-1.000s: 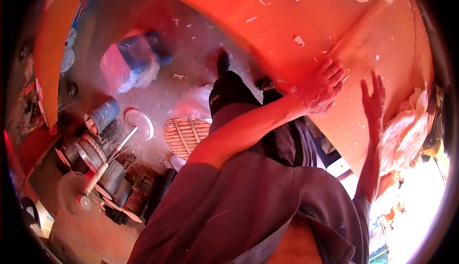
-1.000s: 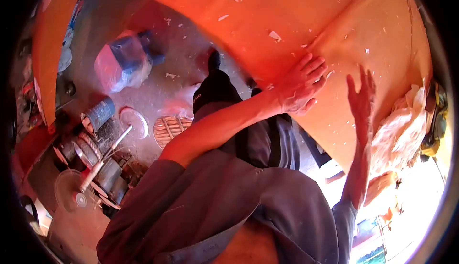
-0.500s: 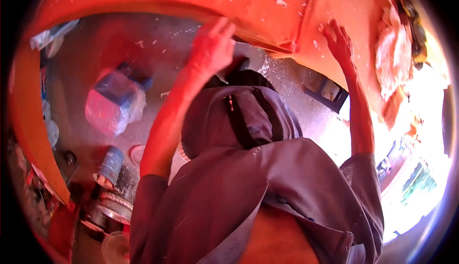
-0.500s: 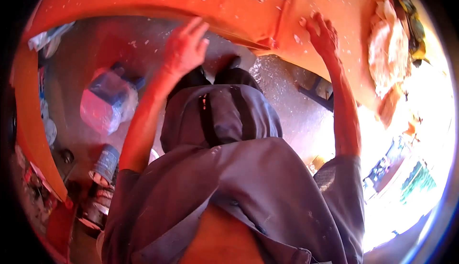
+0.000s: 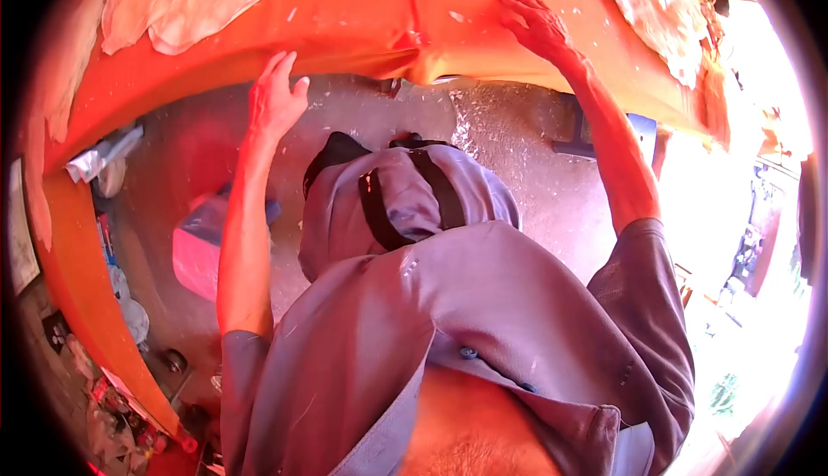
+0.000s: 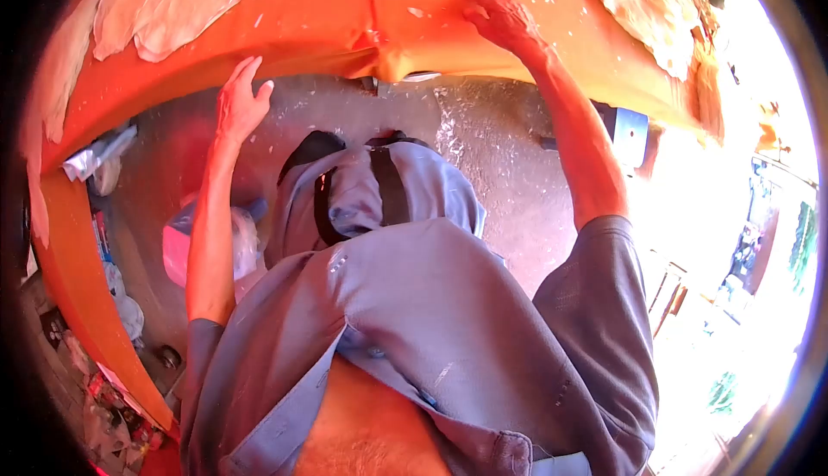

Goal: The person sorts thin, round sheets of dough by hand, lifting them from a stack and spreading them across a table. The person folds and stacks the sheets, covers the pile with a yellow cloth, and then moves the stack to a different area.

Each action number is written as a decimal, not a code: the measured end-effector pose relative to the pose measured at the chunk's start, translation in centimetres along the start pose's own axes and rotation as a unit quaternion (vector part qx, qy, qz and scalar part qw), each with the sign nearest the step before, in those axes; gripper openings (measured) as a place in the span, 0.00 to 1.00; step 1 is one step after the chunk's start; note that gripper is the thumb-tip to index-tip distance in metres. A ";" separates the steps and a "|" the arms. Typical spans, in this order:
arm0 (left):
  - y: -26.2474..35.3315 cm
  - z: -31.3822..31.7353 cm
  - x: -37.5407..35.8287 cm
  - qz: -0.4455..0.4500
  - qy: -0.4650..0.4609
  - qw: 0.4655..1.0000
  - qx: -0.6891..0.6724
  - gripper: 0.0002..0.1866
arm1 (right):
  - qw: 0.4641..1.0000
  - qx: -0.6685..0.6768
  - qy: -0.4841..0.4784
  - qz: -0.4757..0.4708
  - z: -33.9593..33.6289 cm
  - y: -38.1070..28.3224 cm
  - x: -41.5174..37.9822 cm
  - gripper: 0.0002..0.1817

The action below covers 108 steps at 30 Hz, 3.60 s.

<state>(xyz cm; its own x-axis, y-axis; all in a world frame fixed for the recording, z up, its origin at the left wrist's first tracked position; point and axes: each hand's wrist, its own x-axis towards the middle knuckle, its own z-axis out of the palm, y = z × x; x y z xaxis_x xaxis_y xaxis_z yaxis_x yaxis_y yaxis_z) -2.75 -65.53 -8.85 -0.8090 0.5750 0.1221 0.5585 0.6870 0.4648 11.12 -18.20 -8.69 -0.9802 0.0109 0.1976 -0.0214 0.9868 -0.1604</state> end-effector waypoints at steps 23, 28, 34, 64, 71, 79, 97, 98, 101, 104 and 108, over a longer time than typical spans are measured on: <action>-0.7 -7.1 7.4 0.103 0.066 0.992 0.035 0.19 | 0.957 -0.060 0.201 0.200 -0.2 -9.8 -3.1 0.26; -4.9 -9.2 13.5 0.089 0.038 0.988 0.121 0.26 | 0.946 -0.116 0.134 0.271 1.1 -10.1 -2.7 0.30; -12.3 -7.0 14.9 0.182 -0.038 0.982 0.028 0.16 | 0.948 -0.078 -0.008 0.309 -0.8 -10.3 -1.0 0.21; -6.7 -7.8 7.4 -0.198 0.061 0.312 -0.927 0.25 | 0.628 0.684 -0.036 0.369 0.1 -23.8 19.3 0.17; -5.2 -8.6 6.4 -0.173 0.114 0.301 -0.931 0.31 | 0.672 0.660 -0.017 0.336 -5.2 -21.5 16.4 0.21; -4.6 -6.2 6.4 -0.268 0.028 0.476 -0.837 0.20 | 0.923 0.153 0.048 0.349 -2.3 -18.6 12.4 0.36; -4.6 -7.7 10.3 -0.352 -0.032 0.569 -0.743 0.21 | 0.981 0.181 -0.009 0.075 0.2 -32.9 21.0 0.04; -4.7 -8.2 10.0 -0.338 -0.037 0.546 -0.766 0.22 | 0.966 0.231 -0.013 0.115 -1.5 -30.9 21.4 0.02; -8.2 -9.1 9.3 -0.347 -0.104 0.496 -0.789 0.23 | 0.898 0.373 0.027 0.232 -8.3 -23.0 21.9 0.10; -9.9 -9.2 9.2 -0.376 -0.100 0.488 -0.782 0.23 | 0.903 0.301 0.086 0.295 -15.6 -16.0 22.7 0.10; -9.7 -9.5 10.3 -0.345 -0.122 0.528 -0.766 0.24 | 0.910 0.155 0.148 0.354 -21.7 -20.6 23.6 0.09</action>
<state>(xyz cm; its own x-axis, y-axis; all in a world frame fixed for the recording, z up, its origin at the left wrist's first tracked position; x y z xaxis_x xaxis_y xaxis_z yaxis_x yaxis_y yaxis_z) -18.21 -70.48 -3.76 -0.5703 0.5914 -0.5700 -0.8097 -0.2878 0.5115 -7.29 -34.81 20.32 -0.6749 0.7150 0.1824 0.4965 0.6228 -0.6047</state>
